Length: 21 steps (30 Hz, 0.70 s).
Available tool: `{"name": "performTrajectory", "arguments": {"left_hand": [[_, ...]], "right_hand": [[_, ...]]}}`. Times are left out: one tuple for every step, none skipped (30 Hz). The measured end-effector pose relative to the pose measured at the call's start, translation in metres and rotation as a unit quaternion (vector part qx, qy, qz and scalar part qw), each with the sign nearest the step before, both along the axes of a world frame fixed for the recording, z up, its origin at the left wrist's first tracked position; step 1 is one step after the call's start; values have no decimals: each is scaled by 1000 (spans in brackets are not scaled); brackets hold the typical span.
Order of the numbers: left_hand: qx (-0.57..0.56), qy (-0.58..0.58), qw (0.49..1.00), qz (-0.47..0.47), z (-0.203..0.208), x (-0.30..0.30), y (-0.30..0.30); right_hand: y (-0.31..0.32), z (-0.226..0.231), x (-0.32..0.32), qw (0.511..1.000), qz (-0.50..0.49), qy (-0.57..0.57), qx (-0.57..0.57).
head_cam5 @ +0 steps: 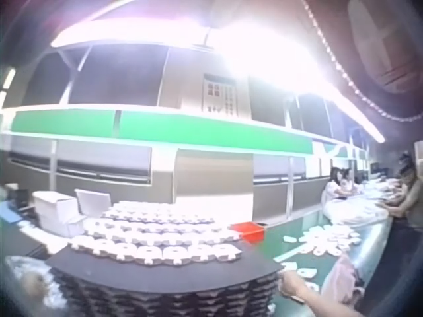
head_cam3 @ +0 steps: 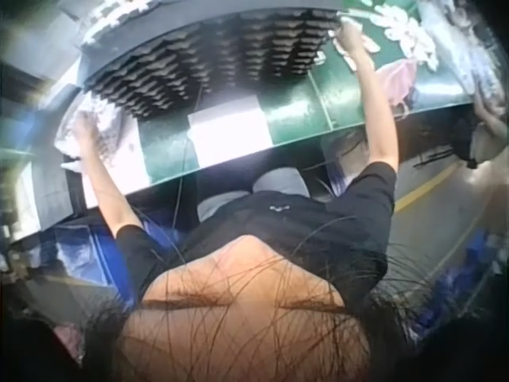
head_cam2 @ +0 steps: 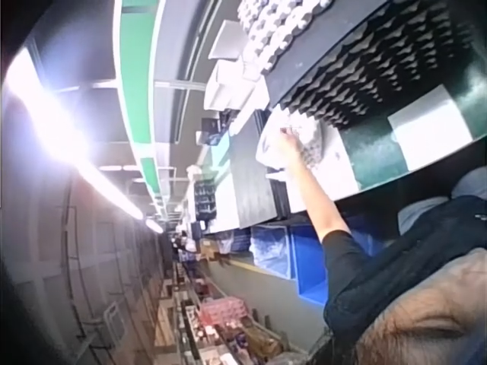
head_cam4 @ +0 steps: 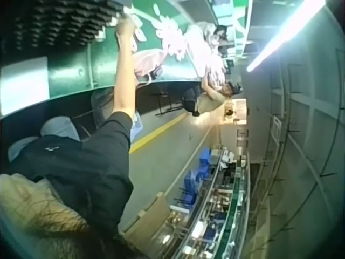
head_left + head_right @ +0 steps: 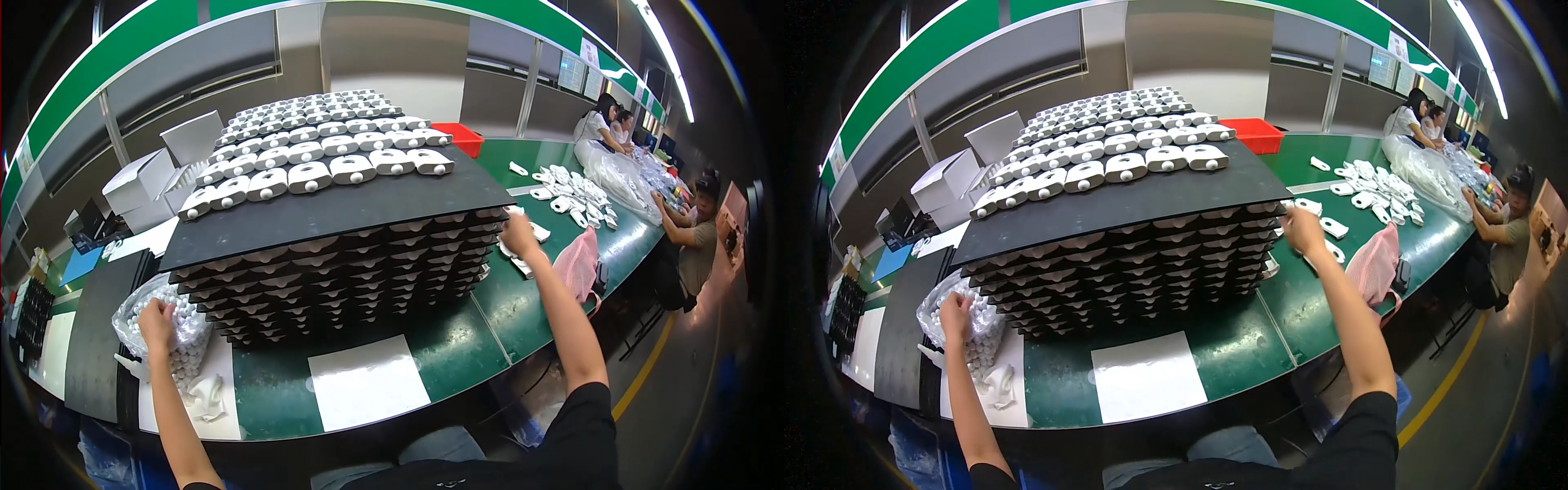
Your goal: The recorder is assembling small white plastic housings by inserting a circular component and stacking the finished units.
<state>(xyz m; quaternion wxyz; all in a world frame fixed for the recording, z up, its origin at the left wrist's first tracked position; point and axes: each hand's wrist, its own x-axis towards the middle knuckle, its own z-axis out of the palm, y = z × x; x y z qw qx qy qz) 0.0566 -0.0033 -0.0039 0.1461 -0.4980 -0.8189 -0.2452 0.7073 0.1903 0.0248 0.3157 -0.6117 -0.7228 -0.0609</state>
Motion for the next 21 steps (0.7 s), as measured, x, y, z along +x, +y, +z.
{"name": "performTrajectory", "arguments": {"left_hand": [[67, 17, 997, 24, 2, 2, 1], [134, 34, 989, 48, 3, 5, 2], [136, 37, 989, 52, 17, 13, -4], [231, -5, 972, 43, 32, 29, -7], [324, -47, 944, 33, 46, 45, -11], [323, -46, 945, 36, 57, 60, -16], [392, -31, 919, 12, 68, 76, -21], [458, -14, 889, -11, 74, 92, -27], [457, -13, 889, -10, 76, 110, -32], [490, 25, 871, -27, 78, 129, -37], [522, 65, 850, -43, 78, 148, -41], [544, 81, 825, -129, 75, 165, -42], [561, 97, 794, -214, 70, 182, -42], [543, 97, 790, -266, 61, 201, -39], [521, 99, 787, -315, 51, 217, -37], [487, 116, 795, -342, 44, 235, -34], [445, 121, 794, -397, 38, 255, -26], [420, 84, 791, -437, 32, 268, -20], [394, 47, 786, -473, 23, 277, -11], [361, 4, 793, -491, 18, 282, -3], [328, -41, 795, -508, 12, 287, 6]], "right_hand": [[-11, -21, 2, 998, 59, 10, -32], [-26, -43, 1, 995, 95, -24, -2], [-39, -53, 1, 986, 143, -87, 7], [-49, -62, 2, 970, 188, -151, 13], [-63, -67, 0, 970, 188, -152, 13], [-79, -66, -7, 984, 158, -84, 6], [-93, -64, -10, 992, 126, -17, 0], [-103, -61, -11, 991, 129, -16, -1], [-112, -59, -9, 995, 82, -61, -20], [-120, -54, -5, 993, 34, -106, -39], [-124, -50, -4, 993, 38, -105, -40], [-128, -46, -1, 991, 20, -105, -79], [-129, -45, 3, 987, 3, -104, -119], [-130, -52, 18, 990, 15, -112, -88], [-132, -51, 22, 989, 18, -115, -92], [-135, -47, 25, 973, 27, -204, -101], [-141, -44, 30, 949, 29, -292, -113], [-146, -31, 18, 920, -1, -358, -161], [-149, -24, 5, 919, 11, -359, -162], [-153, -17, -7, 938, 33, -312, -146], [-159, -9, -20, 954, 51, -264, -131]]}}
